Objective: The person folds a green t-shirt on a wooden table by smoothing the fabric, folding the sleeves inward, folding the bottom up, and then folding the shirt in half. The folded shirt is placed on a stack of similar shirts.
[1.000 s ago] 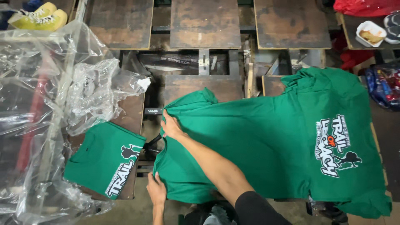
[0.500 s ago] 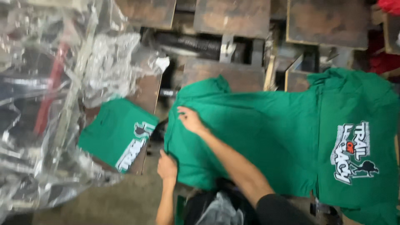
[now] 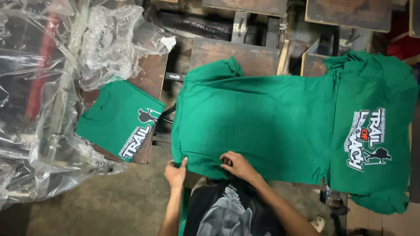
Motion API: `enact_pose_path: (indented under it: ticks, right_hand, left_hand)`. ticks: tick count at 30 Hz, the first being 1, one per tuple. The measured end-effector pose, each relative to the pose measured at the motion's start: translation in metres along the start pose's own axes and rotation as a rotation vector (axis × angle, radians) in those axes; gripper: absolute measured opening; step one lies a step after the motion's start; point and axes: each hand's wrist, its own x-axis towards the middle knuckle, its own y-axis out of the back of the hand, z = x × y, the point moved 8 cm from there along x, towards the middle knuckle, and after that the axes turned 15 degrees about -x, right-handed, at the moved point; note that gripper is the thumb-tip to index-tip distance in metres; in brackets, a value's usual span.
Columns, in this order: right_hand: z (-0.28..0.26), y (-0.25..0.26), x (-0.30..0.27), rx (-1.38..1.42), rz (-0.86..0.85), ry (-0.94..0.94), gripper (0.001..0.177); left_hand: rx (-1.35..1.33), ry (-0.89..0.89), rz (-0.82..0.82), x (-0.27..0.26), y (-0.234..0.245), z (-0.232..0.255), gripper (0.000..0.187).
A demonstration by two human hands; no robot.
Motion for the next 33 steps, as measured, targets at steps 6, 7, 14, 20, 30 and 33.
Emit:
enact_pose_path:
  ticks: [6,7,14,20,30,33]
  right_hand:
    - [-0.044,-0.003,-0.004,-0.353,0.165,0.099,0.036]
    - [-0.053,-0.008,0.001,-0.354,0.165,0.1,0.036]
    - [-0.098,-0.046,0.032,-0.215,0.148,0.349,0.014]
    - [-0.076,-0.077,0.039,-0.385,0.204,0.335,0.012]
    - [-0.052,-0.046,0.047,0.232,0.196,-0.023,0.01]
    - [-0.057,-0.035,0.048,0.323,0.179,-0.042,0.011]
  left_hand:
    - [-0.032,-0.112,0.024,-0.022,0.012,0.03,0.044]
    - [-0.034,-0.112,0.025,-0.015,0.009,0.021,0.044]
    - [-0.009,-0.281,0.036,-0.026,0.014,0.036,0.049]
    - [0.028,-0.767,-0.047,-0.066,0.022,0.075,0.045]
    - [0.629,-0.883,-0.568,-0.066,-0.019,0.086,0.043]
    - [0.566,-0.85,-0.56,-0.056,-0.019,0.088,0.026]
